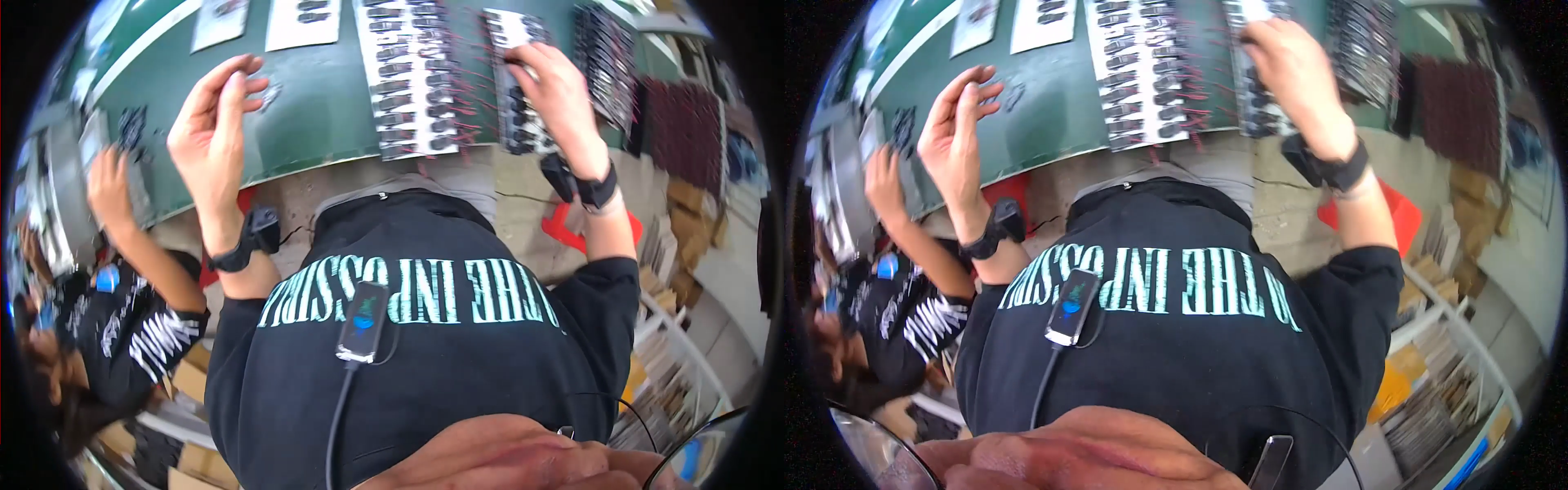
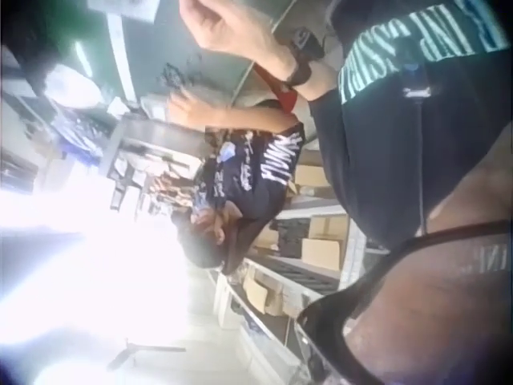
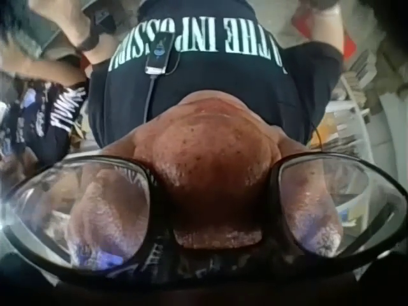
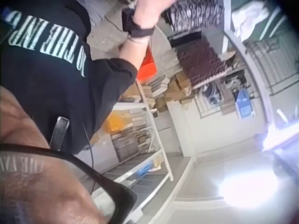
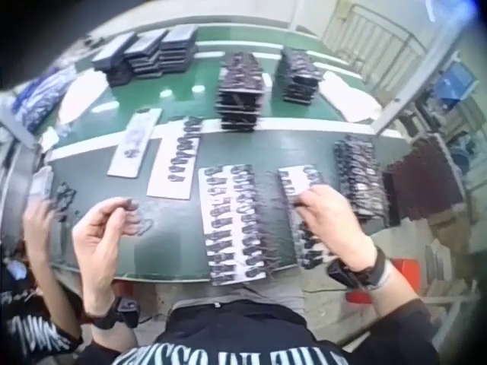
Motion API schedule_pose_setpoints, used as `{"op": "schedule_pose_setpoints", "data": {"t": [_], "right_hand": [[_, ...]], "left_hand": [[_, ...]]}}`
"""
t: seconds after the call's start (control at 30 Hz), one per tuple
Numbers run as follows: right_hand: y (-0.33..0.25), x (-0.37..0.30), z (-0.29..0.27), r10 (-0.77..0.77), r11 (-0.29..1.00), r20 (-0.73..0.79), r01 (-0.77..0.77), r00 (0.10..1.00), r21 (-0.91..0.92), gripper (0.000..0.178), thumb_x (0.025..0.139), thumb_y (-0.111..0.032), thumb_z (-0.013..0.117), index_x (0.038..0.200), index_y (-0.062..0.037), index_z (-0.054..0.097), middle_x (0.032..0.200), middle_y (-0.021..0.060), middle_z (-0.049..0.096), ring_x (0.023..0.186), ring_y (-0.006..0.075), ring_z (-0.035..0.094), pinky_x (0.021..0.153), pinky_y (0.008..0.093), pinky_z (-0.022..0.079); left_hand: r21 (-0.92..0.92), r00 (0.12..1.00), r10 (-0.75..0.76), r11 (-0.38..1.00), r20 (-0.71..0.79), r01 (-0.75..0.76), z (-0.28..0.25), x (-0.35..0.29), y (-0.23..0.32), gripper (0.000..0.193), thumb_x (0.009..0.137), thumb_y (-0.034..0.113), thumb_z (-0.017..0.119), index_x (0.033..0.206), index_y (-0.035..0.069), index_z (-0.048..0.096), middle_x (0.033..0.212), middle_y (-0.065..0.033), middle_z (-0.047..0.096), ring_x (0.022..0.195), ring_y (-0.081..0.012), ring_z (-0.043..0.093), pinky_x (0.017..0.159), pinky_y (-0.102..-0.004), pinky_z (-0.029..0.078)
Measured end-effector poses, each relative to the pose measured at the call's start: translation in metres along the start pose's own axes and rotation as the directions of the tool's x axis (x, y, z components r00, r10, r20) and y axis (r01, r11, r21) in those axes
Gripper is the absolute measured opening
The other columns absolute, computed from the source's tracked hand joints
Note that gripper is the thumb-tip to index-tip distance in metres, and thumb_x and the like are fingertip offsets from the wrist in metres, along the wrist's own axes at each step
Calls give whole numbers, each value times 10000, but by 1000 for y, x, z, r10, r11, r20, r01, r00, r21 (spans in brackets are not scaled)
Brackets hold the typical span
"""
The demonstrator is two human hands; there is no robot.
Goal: The person picks up a plastic casing and a speaker by hand, joins them together, and places the assembled unit onto a white tray, repeating this process for several units.
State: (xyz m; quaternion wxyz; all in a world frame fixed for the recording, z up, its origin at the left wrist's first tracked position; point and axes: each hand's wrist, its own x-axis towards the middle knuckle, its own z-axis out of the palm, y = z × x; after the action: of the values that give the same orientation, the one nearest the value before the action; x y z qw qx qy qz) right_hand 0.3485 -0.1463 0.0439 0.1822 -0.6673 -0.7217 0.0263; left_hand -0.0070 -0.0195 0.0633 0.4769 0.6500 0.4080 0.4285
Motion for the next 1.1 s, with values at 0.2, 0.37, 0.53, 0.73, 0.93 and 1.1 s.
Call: {"op": "schedule_pose_setpoints", "data": {"t": [0.2, 0.37, 0.53, 0.73, 0.93, 1.1], "right_hand": [[-2, 8, -7, -7, 998, 98, 1, 995, 58, 144, 872, -50, 657, 1011, -21, 632, 949, 125, 630, 890, 301, 634, 787, 355, 505], [4, 16, -3, 71, 989, 265, -102, 962, 105, 149, 875, -31, 647, 1015, -5, 603, 937, 131, 621, 857, 282, 633, 778, 343, 505], [-2, 19, 2, 142, 976, 256, -179, 956, 126, 159, 873, -32, 647, 1020, -2, 594, 902, 140, 618, 835, 280, 633, 769, 345, 508], [-1, 15, 9, 53, 998, 99, -55, 994, 12, 171, 858, -63, 659, 1020, -27, 616, 897, 146, 625, 852, 305, 631, 765, 379, 505], [-5, 14, -15, 38, 999, 109, -40, 993, 19, 183, 848, -59, 661, 1022, -40, 606, 873, 133, 594, 870, 323, 599, 769, 396, 488], [-2, 11, -19, 31, 993, 139, -46, 990, 107, 201, 846, -49, 659, 1037, -43, 599, 863, 130, 593, 856, 320, 602, 762, 394, 489]], "left_hand": [[193, 987, -99, 973, -129, 123, -30, -7, -14, 184, 947, 100, 630, 1098, 25, 705, 996, -70, 732, 813, -115, 693, 665, -230, 529], [712, 999, 51, 701, 10, -43, -18, -12, -32, 172, 877, 164, 695, 1033, 97, 726, 945, -52, 700, 754, -197, 680, 677, -305, 532], [801, 976, 184, 564, 115, -201, -13, -3, -48, 179, 853, 175, 710, 1020, 113, 724, 959, -74, 666, 842, -276, 659, 745, -347, 523], [769, 941, 218, 542, 259, -338, -11, 9, -46, 182, 856, 139, 695, 1034, 106, 702, 879, -78, 624, 791, -269, 630, 716, -368, 521], [487, 992, 37, 869, 117, -90, 13, 6, -7, 247, 902, 54, 663, 1141, 92, 710, 879, -46, 658, 740, -130, 650, 688, -250, 544], [20, 994, -79, 997, 73, 78, 27, 2, -3, 242, 926, 18, 649, 1158, 46, 713, 956, -47, 710, 809, -94, 670, 724, -221, 564]]}}
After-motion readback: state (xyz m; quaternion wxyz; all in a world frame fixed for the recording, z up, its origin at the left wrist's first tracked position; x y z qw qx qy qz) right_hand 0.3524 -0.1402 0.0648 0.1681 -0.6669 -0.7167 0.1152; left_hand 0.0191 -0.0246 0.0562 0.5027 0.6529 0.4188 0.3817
